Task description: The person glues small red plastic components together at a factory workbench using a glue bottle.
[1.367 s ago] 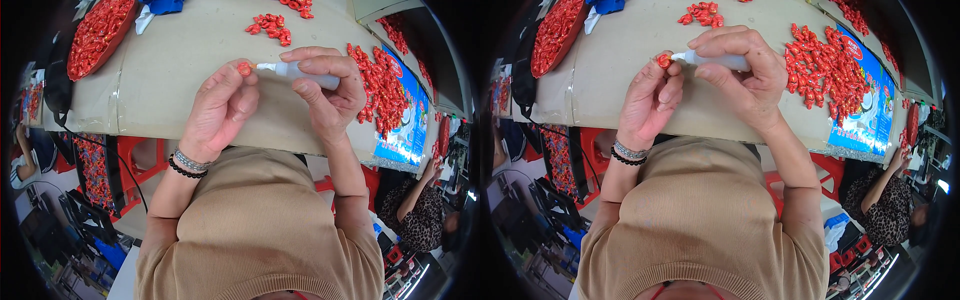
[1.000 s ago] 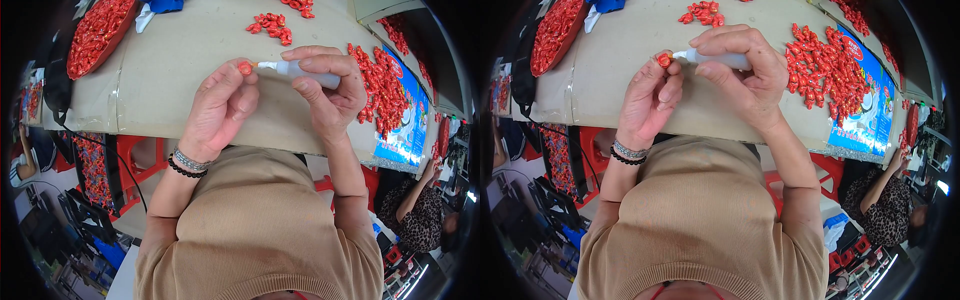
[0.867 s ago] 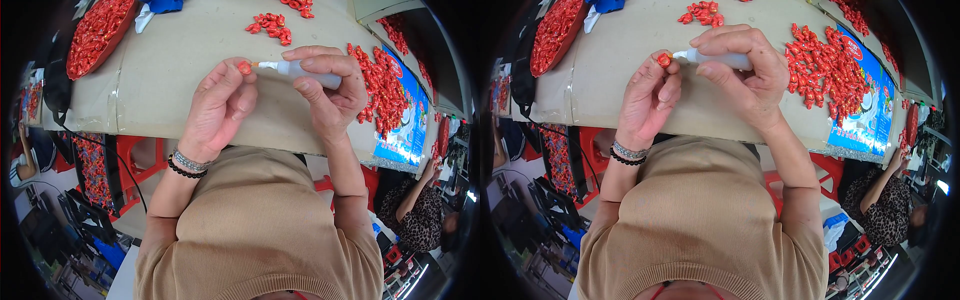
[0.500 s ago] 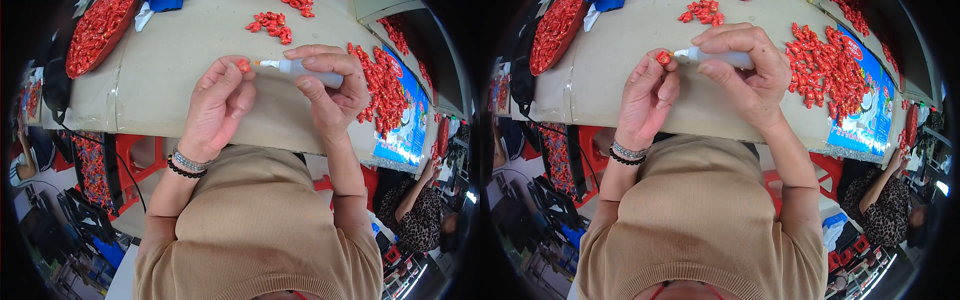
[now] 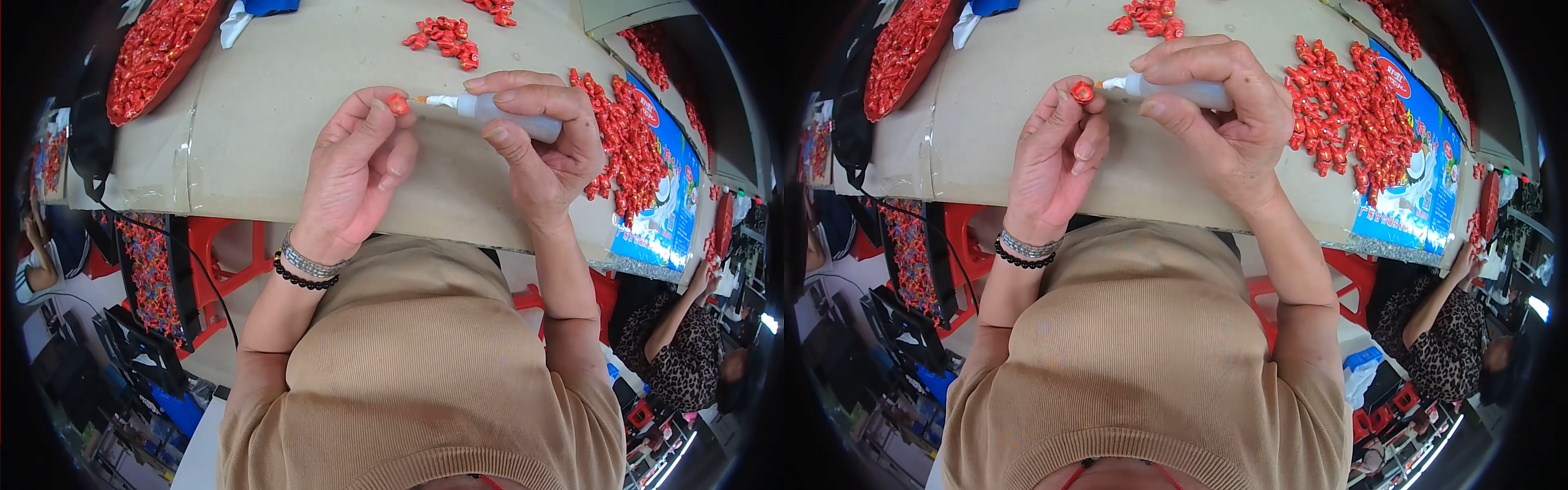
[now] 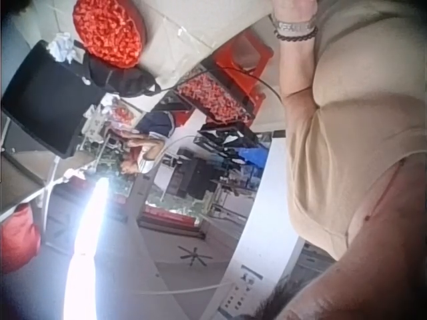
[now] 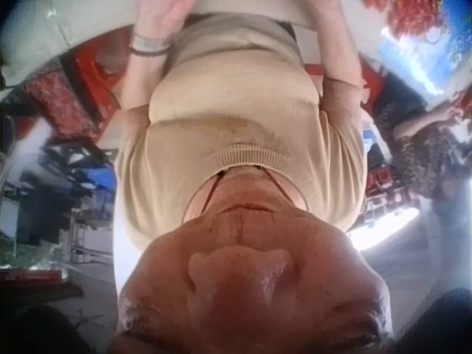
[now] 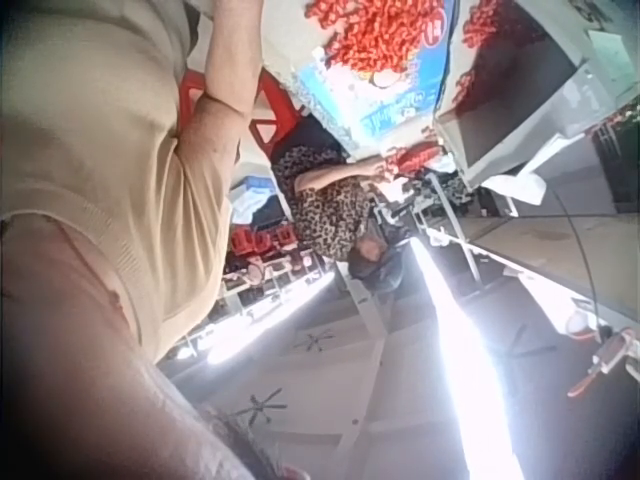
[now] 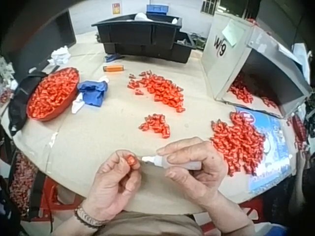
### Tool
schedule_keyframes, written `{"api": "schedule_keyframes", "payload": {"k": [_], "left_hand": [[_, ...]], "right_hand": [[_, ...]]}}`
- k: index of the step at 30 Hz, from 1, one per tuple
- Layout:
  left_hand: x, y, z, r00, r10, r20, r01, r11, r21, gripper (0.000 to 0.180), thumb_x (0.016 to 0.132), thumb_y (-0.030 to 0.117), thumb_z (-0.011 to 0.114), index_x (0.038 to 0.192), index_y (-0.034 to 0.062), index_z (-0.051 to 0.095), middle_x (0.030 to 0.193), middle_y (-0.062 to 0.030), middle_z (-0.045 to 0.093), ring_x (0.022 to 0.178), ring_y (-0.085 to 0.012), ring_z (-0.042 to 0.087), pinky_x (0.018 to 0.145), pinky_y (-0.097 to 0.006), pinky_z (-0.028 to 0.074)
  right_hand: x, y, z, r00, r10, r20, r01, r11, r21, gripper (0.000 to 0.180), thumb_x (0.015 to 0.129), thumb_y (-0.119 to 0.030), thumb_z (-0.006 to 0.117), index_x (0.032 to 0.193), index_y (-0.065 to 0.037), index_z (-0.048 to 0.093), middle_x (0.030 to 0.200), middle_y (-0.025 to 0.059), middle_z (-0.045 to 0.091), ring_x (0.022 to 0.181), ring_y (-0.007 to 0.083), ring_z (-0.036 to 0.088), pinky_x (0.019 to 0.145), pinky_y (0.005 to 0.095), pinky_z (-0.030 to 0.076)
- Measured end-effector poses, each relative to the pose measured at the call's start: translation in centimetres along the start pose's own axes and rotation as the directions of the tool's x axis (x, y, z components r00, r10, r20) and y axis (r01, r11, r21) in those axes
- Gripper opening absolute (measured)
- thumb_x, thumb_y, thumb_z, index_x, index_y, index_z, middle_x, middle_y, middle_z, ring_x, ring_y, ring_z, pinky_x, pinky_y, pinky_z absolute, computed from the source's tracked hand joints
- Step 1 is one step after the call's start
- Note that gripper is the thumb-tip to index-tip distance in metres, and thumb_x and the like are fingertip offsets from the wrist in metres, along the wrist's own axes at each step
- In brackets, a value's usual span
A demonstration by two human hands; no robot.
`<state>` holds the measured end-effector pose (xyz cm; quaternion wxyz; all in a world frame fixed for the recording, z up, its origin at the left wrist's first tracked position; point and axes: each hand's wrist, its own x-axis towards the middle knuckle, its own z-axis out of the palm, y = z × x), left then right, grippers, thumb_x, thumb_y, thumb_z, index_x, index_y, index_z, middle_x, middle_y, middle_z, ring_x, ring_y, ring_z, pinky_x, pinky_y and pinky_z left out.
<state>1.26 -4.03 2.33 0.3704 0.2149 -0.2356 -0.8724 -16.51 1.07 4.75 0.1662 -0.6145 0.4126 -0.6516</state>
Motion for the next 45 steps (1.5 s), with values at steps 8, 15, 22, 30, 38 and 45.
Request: {"api": "schedule_keyframes", "payload": {"k": [8,15,22,30,38,45], "left_hand": [[-0.06,0.15,0.22,1.0,-0.004,-0.016,0.004,1.0,0.007,0.019,0.098,0.018,0.05,0.106,0.0011,0.054,0.093,-0.0057,0.059,0.058,-0.0075,0.043,0.048,-0.019,0.034],[-0.02,0.19,0.16,1.0,-0.007,-0.012,0.007,1.0,0.0,0.019,0.098,0.017,0.05,0.107,0.001,0.054,0.092,-0.0055,0.059,0.057,-0.0079,0.042,0.048,-0.019,0.034],[0.07,0.2,0.09,1.0,0.013,-0.012,-0.013,1.0,-0.011,0.018,0.098,0.016,0.049,0.107,0.0016,0.055,0.093,-0.0062,0.059,0.057,-0.008,0.041,0.048,-0.019,0.033],[0.24,0.26,-0.03,0.999,0.041,-0.001,-0.041,0.999,-0.03,0.016,0.097,0.01,0.05,0.111,0.0032,0.054,0.101,-0.0103,0.061,0.057,-0.0072,0.041,0.047,-0.019,0.032],[0.17,0.3,-0.34,0.997,0.081,-0.001,-0.081,0.997,-0.006,0.016,0.095,0.006,0.051,0.111,0.0042,0.054,0.105,-0.0109,0.061,0.058,-0.0078,0.041,0.048,-0.019,0.033],[0.24,0.27,-0.39,0.995,0.103,-0.008,-0.103,0.995,0.003,0.016,0.094,0.004,0.052,0.109,0.0051,0.055,0.112,-0.0109,0.062,0.059,-0.0085,0.042,0.05,-0.02,0.034]], "right_hand": [[-0.06,-0.14,-0.06,1.0,-0.007,-0.011,0.007,1.0,0.007,0.021,0.076,0.001,0.073,0.093,0.001,0.061,0.09,0.0153,0.067,0.088,0.0218,0.066,0.072,0.0292,0.053],[-0.01,-0.16,-0.04,1.0,0.007,0.0,-0.007,1.0,0.002,0.021,0.076,0.001,0.072,0.093,0.001,0.061,0.09,0.015,0.067,0.087,0.0215,0.066,0.073,0.0291,0.053],[-0.02,-0.06,-0.08,1.0,0.008,0.01,-0.008,1.0,-0.004,0.021,0.075,0.002,0.072,0.093,0.001,0.061,0.09,0.0148,0.067,0.087,0.0219,0.066,0.073,0.0292,0.053],[-0.01,-0.22,0.01,1.0,0.009,-0.011,-0.009,1.0,-0.002,0.021,0.075,0.001,0.073,0.093,0.001,0.061,0.091,0.015,0.067,0.088,0.022,0.066,0.074,0.0295,0.053],[0.07,-0.23,0.1,1.0,0.022,-0.005,-0.022,1.0,0.0,0.021,0.075,0.001,0.073,0.092,0.001,0.061,0.091,0.0149,0.067,0.088,0.0217,0.066,0.074,0.0299,0.053],[0.08,-0.3,0.17,1.0,0.023,0.001,-0.023,1.0,0.005,0.021,0.075,0.0,0.073,0.092,0.001,0.061,0.09,0.0148,0.067,0.088,0.0225,0.066,0.074,0.0304,0.053]]}}
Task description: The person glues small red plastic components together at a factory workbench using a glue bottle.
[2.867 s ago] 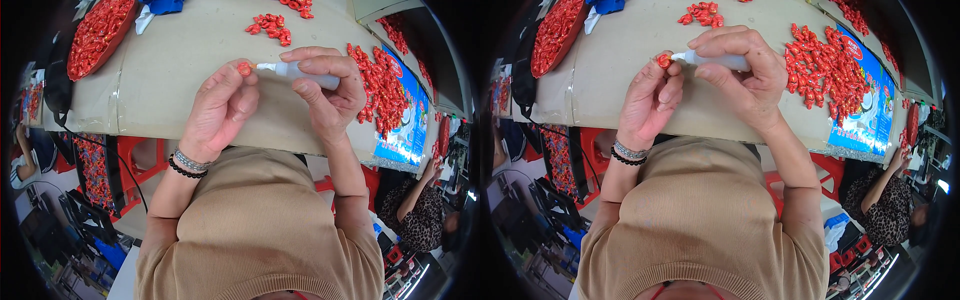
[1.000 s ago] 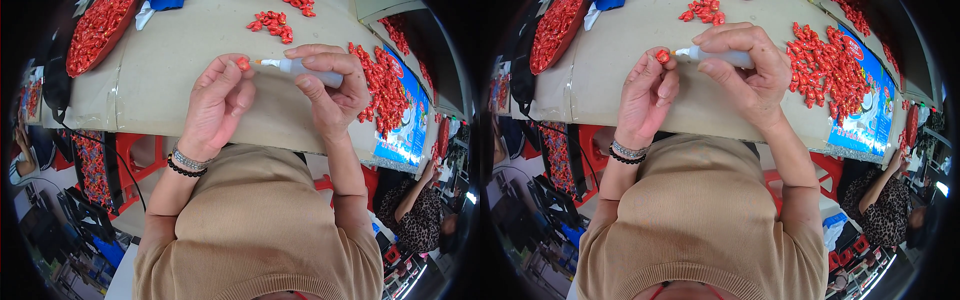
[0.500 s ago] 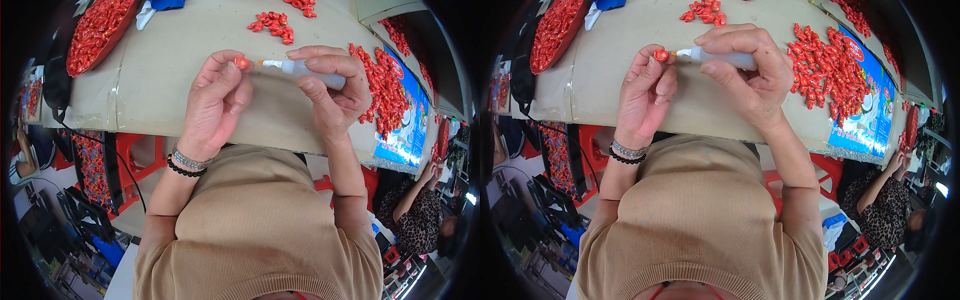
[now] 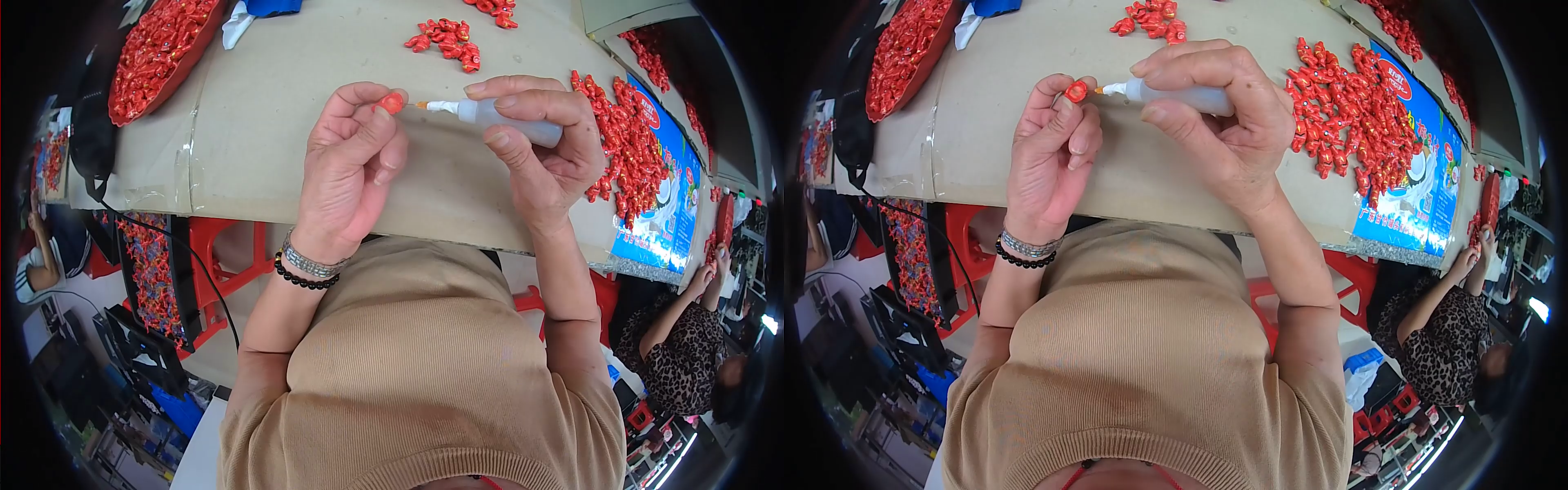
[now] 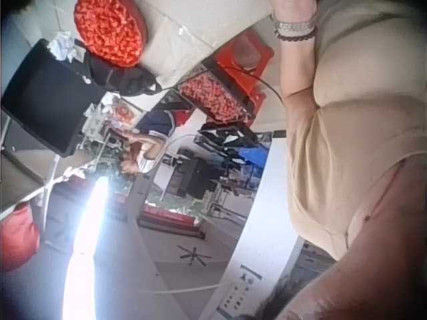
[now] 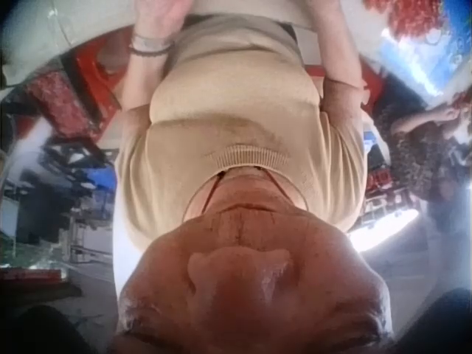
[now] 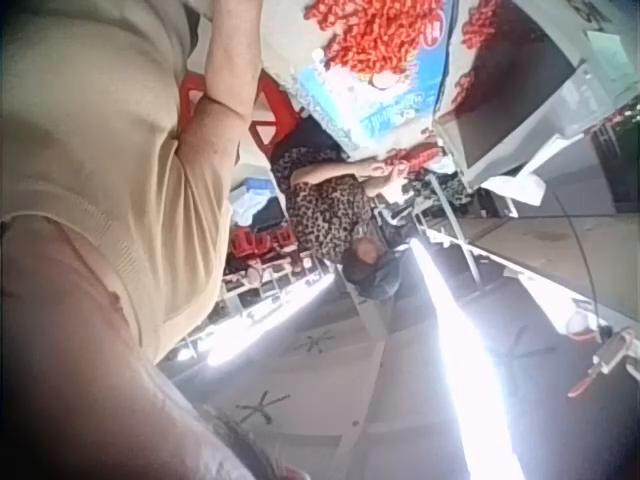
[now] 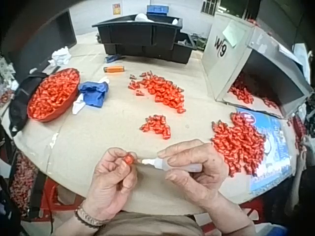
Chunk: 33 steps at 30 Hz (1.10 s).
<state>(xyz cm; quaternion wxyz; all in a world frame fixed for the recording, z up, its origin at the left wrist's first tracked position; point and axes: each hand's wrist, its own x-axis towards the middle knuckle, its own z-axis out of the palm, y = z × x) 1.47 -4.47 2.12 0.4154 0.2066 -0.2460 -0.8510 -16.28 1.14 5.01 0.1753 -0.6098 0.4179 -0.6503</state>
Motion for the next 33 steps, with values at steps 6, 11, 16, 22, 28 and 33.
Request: {"api": "schedule_keyframes", "payload": {"k": [6,11,16,22,28,33], "left_hand": [[0.07,-0.12,-0.16,1.0,0.025,0.012,-0.025,1.0,-0.013,0.016,0.093,0.003,0.054,0.108,0.0062,0.056,0.113,-0.0091,0.062,0.059,-0.0087,0.042,0.05,-0.021,0.035],[0.17,-0.13,0.04,0.999,0.033,0.019,-0.032,0.999,-0.011,0.016,0.092,0.003,0.054,0.108,0.0061,0.056,0.112,-0.0087,0.062,0.058,-0.0089,0.043,0.05,-0.021,0.035],[0.16,-0.21,0.0,0.999,0.038,0.02,-0.038,0.999,0.0,0.016,0.092,0.003,0.055,0.108,0.0058,0.055,0.111,-0.0083,0.062,0.058,-0.0089,0.043,0.049,-0.021,0.035],[0.22,-0.37,0.6,0.998,0.039,-0.056,-0.039,0.999,0.007,0.019,0.09,0.004,0.061,0.107,0.0033,0.054,0.094,-0.0041,0.062,0.054,-0.0079,0.041,0.05,-0.022,0.032],[0.23,-0.6,0.45,0.999,0.038,0.018,-0.038,0.999,0.015,0.015,0.092,0.003,0.055,0.107,0.0049,0.056,0.11,-0.0089,0.063,0.058,-0.009,0.044,0.049,-0.02,0.035],[0.36,-0.33,0.46,1.0,-0.011,-0.016,0.01,1.0,-0.022,0.016,0.095,0.007,0.053,0.11,0.0051,0.057,0.105,-0.0085,0.063,0.057,-0.0076,0.043,0.048,-0.02,0.034]], "right_hand": [[0.02,-0.1,0.16,1.0,0.001,0.001,-0.001,1.0,0.007,0.021,0.075,0.0,0.074,0.092,0.001,0.061,0.089,0.015,0.067,0.087,0.0227,0.066,0.074,0.0304,0.053],[-0.08,-0.12,0.15,1.0,-0.001,-0.001,0.001,1.0,0.005,0.021,0.075,0.0,0.074,0.092,0.001,0.061,0.089,0.0152,0.067,0.087,0.023,0.066,0.073,0.0303,0.053],[-0.09,-0.12,0.17,1.0,-0.005,-0.001,0.005,1.0,0.022,0.021,0.075,0.0,0.074,0.092,0.002,0.061,0.089,0.0153,0.068,0.086,0.0228,0.067,0.072,0.0298,0.053],[-0.16,-0.16,0.03,1.0,-0.018,0.012,0.018,1.0,0.0,0.021,0.075,0.001,0.073,0.092,0.002,0.061,0.089,0.0155,0.067,0.086,0.0227,0.067,0.072,0.0294,0.053],[-0.21,-0.08,0.05,1.0,-0.003,-0.014,0.004,0.999,0.048,0.021,0.076,0.0,0.073,0.092,0.002,0.06,0.091,0.0157,0.067,0.088,0.0225,0.066,0.073,0.0294,0.053],[-0.24,0.05,-0.15,0.999,0.024,-0.028,-0.022,0.997,0.071,0.022,0.078,0.001,0.071,0.096,0.001,0.058,0.094,0.0155,0.066,0.09,0.0213,0.065,0.076,0.0293,0.052]]}}
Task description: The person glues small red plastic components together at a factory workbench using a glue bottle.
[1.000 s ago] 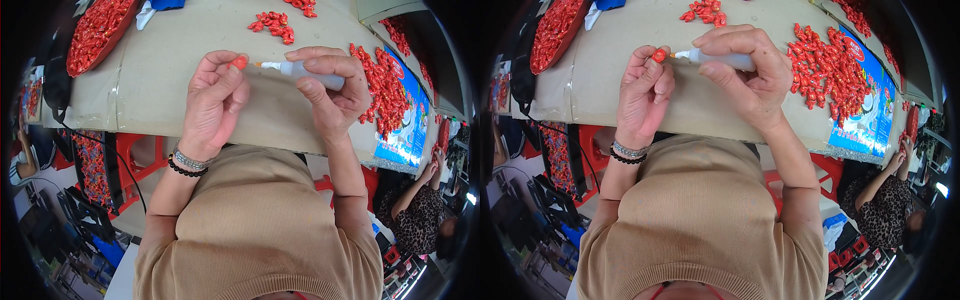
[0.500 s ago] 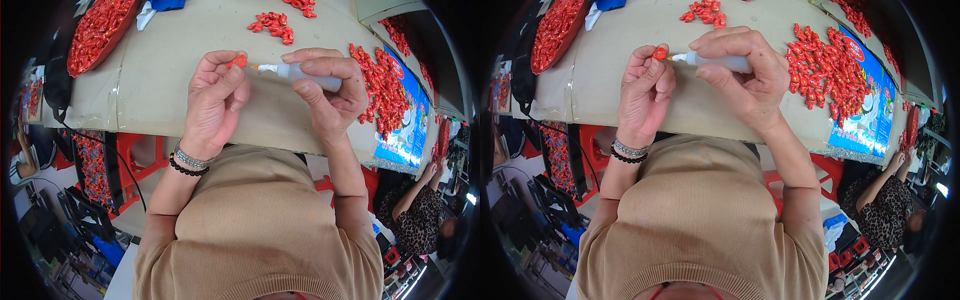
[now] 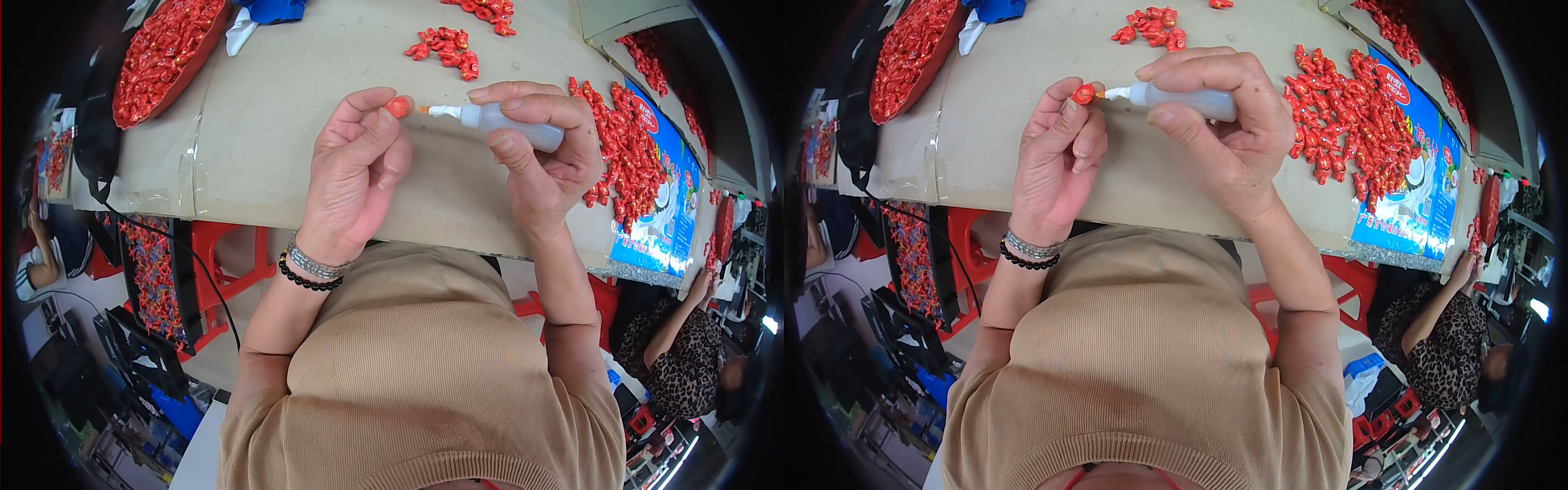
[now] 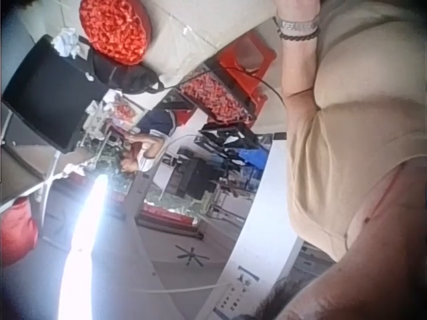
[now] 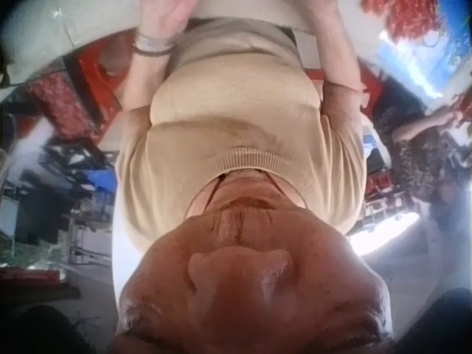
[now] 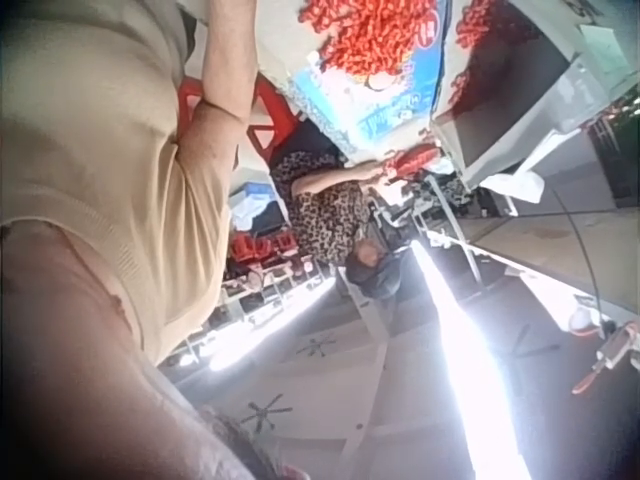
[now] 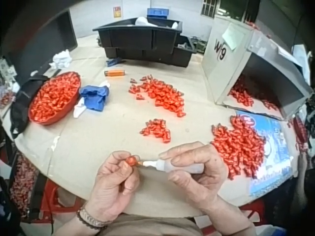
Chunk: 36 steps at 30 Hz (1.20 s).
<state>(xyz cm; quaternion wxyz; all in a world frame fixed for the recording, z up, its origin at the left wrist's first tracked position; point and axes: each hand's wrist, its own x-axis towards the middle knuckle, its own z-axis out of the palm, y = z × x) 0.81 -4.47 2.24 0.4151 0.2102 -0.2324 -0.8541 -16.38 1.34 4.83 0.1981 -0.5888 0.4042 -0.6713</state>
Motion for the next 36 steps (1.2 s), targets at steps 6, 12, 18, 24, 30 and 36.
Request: {"api": "schedule_keyframes", "payload": {"k": [6,12,18,24,30,36], "left_hand": [[-0.2,0.5,0.0,0.997,-0.079,0.008,0.079,0.997,0.002,0.019,0.097,0.021,0.053,0.107,0.0059,0.057,0.092,-0.004,0.063,0.057,-0.0081,0.044,0.05,-0.021,0.035],[-0.2,0.4,-0.4,0.995,-0.1,0.009,0.1,0.995,0.0,0.02,0.097,0.026,0.053,0.103,0.0069,0.057,0.088,-0.0018,0.061,0.058,-0.0083,0.046,0.05,-0.02,0.036],[-0.2,0.3,0.2,0.994,-0.105,-0.035,0.105,0.994,-0.011,0.022,0.099,0.025,0.05,0.097,0.0041,0.055,0.081,-0.0025,0.057,0.053,-0.007,0.043,0.045,-0.019,0.032],[-0.2,0.3,0.0,0.994,-0.108,-0.01,0.108,0.994,0.006,0.024,0.099,0.027,0.048,0.098,0.0041,0.055,0.082,-0.0024,0.056,0.054,-0.007,0.044,0.045,-0.019,0.033],[-0.3,0.3,0.2,0.996,-0.093,-0.009,0.093,0.995,0.044,0.026,0.099,0.029,0.048,0.1,0.0046,0.056,0.085,-0.0029,0.057,0.055,-0.0078,0.045,0.046,-0.019,0.034],[-0.2,0.3,-0.3,0.994,-0.111,0.022,0.109,0.992,0.056,0.024,0.097,0.029,0.054,0.104,0.0062,0.057,0.086,-0.0024,0.061,0.058,-0.0094,0.051,0.049,-0.021,0.036]], "right_hand": [[-0.2,0.3,0.0,0.99,0.124,-0.069,-0.116,0.988,0.103,0.023,0.082,0.001,0.067,0.1,-0.001,0.054,0.097,0.0152,0.065,0.088,0.0175,0.064,0.073,0.0271,0.052],[-0.1,0.3,0.0,0.948,0.302,-0.1,-0.276,0.938,0.212,0.02,0.084,-0.004,0.067,0.098,-0.004,0.054,0.096,0.0135,0.067,0.076,0.0093,0.061,0.055,0.018,0.046],[-0.1,0.5,0.2,0.928,0.358,-0.103,-0.325,0.912,0.249,0.02,0.083,-0.006,0.068,0.098,-0.005,0.054,0.095,0.0126,0.068,0.074,0.0071,0.061,0.051,0.0161,0.043],[-0.1,0.6,0.3,0.919,0.384,-0.09,-0.352,0.901,0.254,0.021,0.083,-0.005,0.068,0.098,-0.005,0.054,0.096,0.0129,0.068,0.074,0.007,0.061,0.05,0.016,0.043],[-0.1,0.7,0.3,0.925,0.368,-0.093,-0.331,0.903,0.273,0.021,0.083,-0.006,0.069,0.099,-0.005,0.054,0.096,0.014,0.068,0.072,0.0067,0.06,0.049,0.0162,0.042],[-0.1,0.9,0.4,0.931,0.353,-0.096,-0.31,0.9,0.308,0.021,0.084,-0.006,0.069,0.099,-0.005,0.054,0.095,0.0153,0.068,0.063,0.0055,0.055,0.047,0.0161,0.04]]}}
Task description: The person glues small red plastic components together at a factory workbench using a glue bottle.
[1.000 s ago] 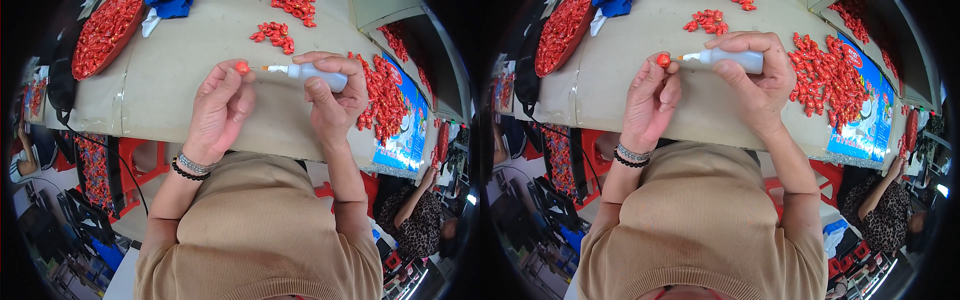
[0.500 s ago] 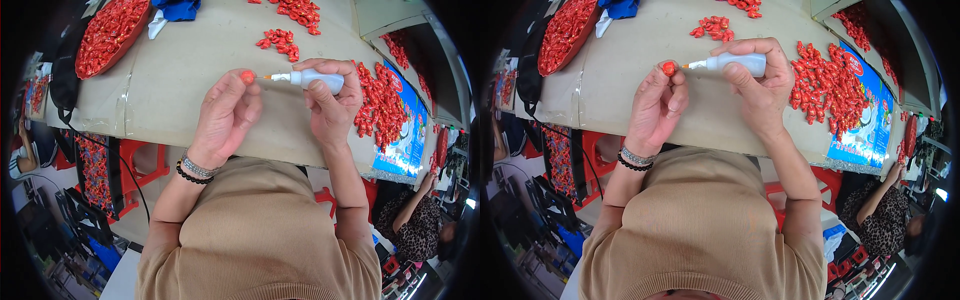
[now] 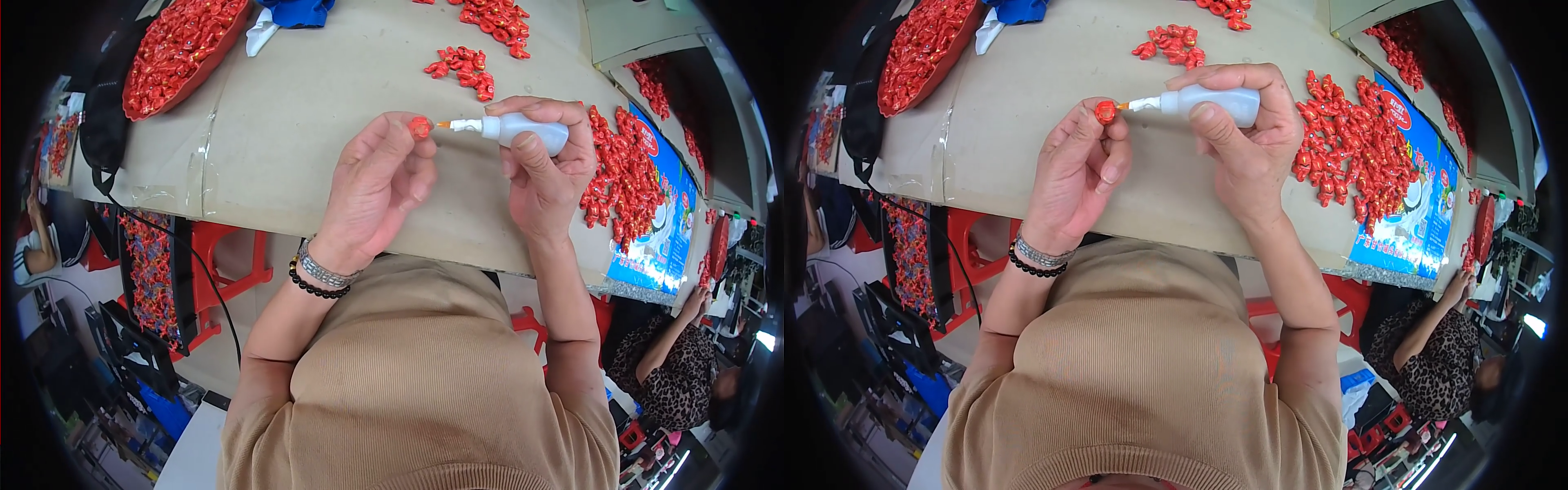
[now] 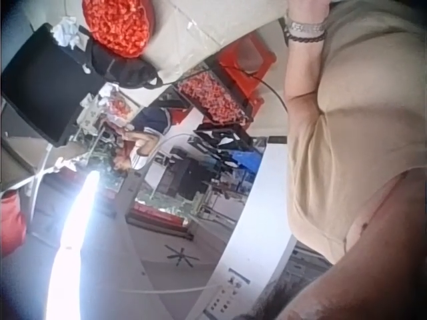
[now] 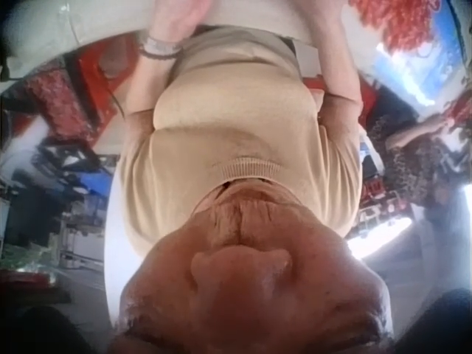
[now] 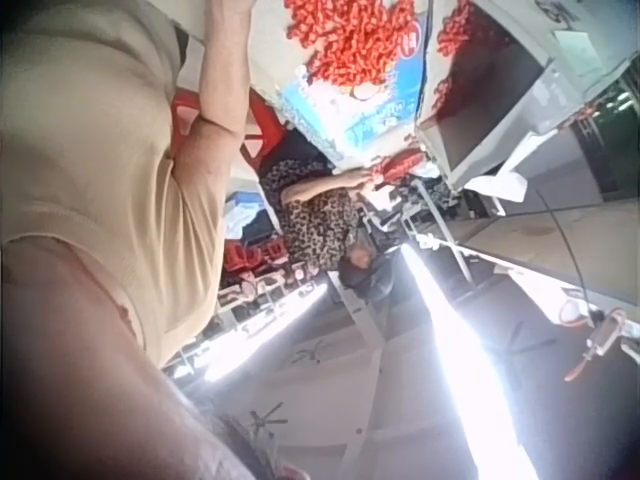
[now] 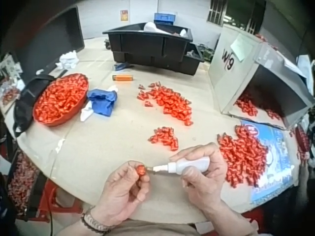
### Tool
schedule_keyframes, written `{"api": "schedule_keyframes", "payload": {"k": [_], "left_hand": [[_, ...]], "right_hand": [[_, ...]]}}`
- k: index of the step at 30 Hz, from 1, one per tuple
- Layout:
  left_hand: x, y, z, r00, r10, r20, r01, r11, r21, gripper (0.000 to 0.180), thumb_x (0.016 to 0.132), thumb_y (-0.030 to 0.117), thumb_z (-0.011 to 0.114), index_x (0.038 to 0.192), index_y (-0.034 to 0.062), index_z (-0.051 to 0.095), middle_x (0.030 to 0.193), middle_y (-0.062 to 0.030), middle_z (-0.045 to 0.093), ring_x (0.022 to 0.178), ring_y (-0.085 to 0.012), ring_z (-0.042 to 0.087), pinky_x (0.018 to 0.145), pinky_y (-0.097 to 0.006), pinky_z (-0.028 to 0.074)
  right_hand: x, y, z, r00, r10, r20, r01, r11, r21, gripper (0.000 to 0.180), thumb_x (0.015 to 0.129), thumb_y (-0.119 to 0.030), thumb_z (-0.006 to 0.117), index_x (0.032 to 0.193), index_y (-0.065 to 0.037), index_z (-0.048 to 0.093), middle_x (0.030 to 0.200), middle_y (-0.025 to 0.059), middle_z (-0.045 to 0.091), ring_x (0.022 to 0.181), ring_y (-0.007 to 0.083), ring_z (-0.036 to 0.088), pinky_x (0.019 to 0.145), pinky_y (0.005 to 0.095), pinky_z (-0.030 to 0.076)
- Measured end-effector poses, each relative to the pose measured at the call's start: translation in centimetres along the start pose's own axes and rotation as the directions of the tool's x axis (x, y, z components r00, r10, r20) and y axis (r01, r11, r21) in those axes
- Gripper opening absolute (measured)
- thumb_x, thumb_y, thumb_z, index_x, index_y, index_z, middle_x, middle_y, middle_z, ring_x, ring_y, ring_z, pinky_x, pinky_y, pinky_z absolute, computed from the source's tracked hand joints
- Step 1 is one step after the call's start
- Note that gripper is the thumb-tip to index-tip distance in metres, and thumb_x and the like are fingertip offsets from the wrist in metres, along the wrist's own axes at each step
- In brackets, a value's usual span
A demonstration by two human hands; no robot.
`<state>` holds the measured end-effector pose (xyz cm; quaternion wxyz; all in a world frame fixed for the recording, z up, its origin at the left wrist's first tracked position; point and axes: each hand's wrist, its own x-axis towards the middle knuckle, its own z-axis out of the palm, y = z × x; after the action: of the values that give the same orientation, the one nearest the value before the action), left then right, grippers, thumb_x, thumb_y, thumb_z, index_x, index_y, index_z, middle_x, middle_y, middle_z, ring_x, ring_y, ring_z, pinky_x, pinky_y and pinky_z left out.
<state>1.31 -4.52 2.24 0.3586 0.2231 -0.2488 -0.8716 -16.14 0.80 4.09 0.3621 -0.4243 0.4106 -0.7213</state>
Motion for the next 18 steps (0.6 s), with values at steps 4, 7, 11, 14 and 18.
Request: {"api": "schedule_keyframes", "payload": {"k": [4,7,11,14,18], "left_hand": [[-0.17,-0.12,0.14,1.0,-0.003,-0.012,0.003,1.0,0.007,0.024,0.096,0.029,0.055,0.104,0.0061,0.057,0.086,-0.0024,0.061,0.058,-0.0093,0.051,0.049,-0.022,0.036],[0.04,-0.06,0.08,1.0,0.008,-0.004,-0.007,1.0,0.027,0.024,0.096,0.029,0.055,0.104,0.0062,0.057,0.086,-0.0023,0.06,0.058,-0.0092,0.051,0.049,-0.022,0.036],[0.03,-0.11,0.01,1.0,0.001,0.0,-0.001,1.0,0.031,0.024,0.096,0.029,0.056,0.104,0.0065,0.056,0.087,-0.0022,0.06,0.058,-0.0091,0.051,0.05,-0.022,0.035],[0.04,-0.14,-0.06,1.0,-0.001,0.005,0.001,1.0,0.027,0.024,0.096,0.029,0.056,0.104,0.0067,0.056,0.087,-0.0023,0.06,0.058,-0.0091,0.051,0.05,-0.022,0.035],[-0.09,-0.15,0.11,1.0,-0.008,-0.005,0.008,1.0,0.018,0.024,0.096,0.029,0.056,0.105,0.0067,0.055,0.088,-0.0024,0.06,0.058,-0.009,0.051,0.05,-0.022,0.035]], "right_hand": [[0.03,0.07,0.11,0.998,0.059,-0.009,-0.058,0.996,0.067,0.021,0.084,-0.008,0.069,0.099,-0.005,0.054,0.094,0.0162,0.068,0.055,0.0049,0.048,0.044,0.0161,0.036],[0.07,0.29,0.13,0.996,0.087,0.004,-0.087,0.99,0.107,0.02,0.085,-0.009,0.068,0.099,-0.005,0.054,0.094,0.0166,0.068,0.053,0.0052,0.047,0.044,0.0162,0.034],[0.01,0.12,0.36,0.989,0.147,-0.007,-0.145,0.981,0.127,0.02,0.085,-0.009,0.068,0.099,-0.005,0.055,0.094,0.0169,0.068,0.053,0.0057,0.047,0.044,0.0167,0.034],[0.0,0.15,0.36,0.984,0.18,-0.009,-0.176,0.973,0.146,0.02,0.085,-0.009,0.068,0.099,-0.005,0.055,0.094,0.0171,0.068,0.053,0.0063,0.047,0.045,0.017,0.035],[0.01,0.0,0.39,0.979,0.202,-0.016,-0.197,0.969,0.15,0.021,0.085,-0.01,0.068,0.1,-0.005,0.055,0.094,0.0172,0.068,0.053,0.0068,0.047,0.045,0.0172,0.035]]}}
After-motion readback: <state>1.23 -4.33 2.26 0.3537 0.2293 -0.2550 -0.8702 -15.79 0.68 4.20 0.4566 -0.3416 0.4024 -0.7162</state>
